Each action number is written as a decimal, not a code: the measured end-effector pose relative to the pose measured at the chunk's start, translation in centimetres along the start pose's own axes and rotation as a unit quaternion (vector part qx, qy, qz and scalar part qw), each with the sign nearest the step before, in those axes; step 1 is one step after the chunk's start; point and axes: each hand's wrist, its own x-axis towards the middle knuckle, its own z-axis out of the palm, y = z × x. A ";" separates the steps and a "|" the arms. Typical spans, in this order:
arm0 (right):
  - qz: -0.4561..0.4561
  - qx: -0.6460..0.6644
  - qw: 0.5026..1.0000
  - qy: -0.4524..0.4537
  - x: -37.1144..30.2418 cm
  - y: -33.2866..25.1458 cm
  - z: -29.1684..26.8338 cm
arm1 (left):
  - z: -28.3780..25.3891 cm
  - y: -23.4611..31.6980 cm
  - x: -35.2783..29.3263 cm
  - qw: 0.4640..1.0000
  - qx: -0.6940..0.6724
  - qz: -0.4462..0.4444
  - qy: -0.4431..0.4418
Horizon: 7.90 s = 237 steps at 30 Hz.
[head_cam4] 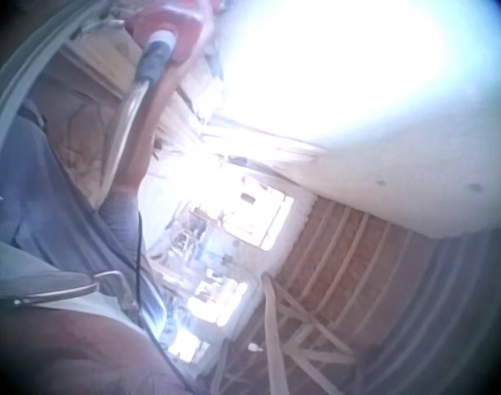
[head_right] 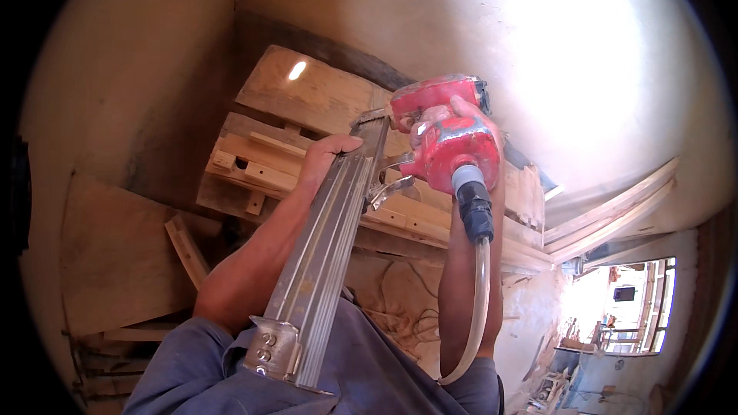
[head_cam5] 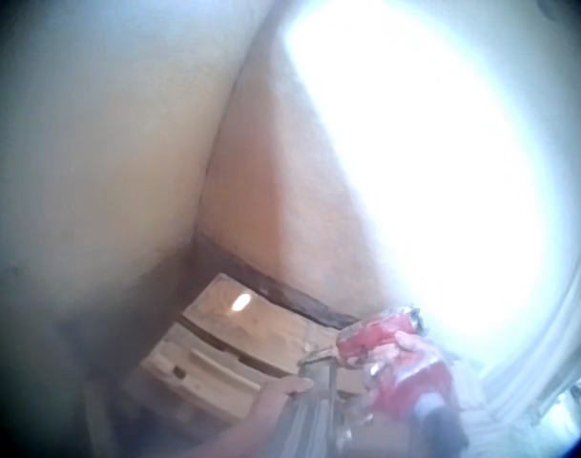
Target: The person assembles wooden components using a pneumatic nail gun and a hammer. They position wooden pieces on a workbench, drive nails into them, and occasionally tap the wood to ensure alignment.
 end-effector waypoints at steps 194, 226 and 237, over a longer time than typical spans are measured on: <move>0.274 -0.589 0.743 0.162 7.5 23.6 6.4 | -26.8 5.8 -5.7 0.752 0.532 0.250 0.297; 0.231 -0.650 0.720 0.077 7.5 22.0 6.0 | -27.4 6.3 -5.3 0.835 0.379 0.255 0.306; 0.246 -0.561 0.769 0.184 3.9 21.1 6.5 | -26.9 6.5 -5.5 0.818 0.418 0.264 0.294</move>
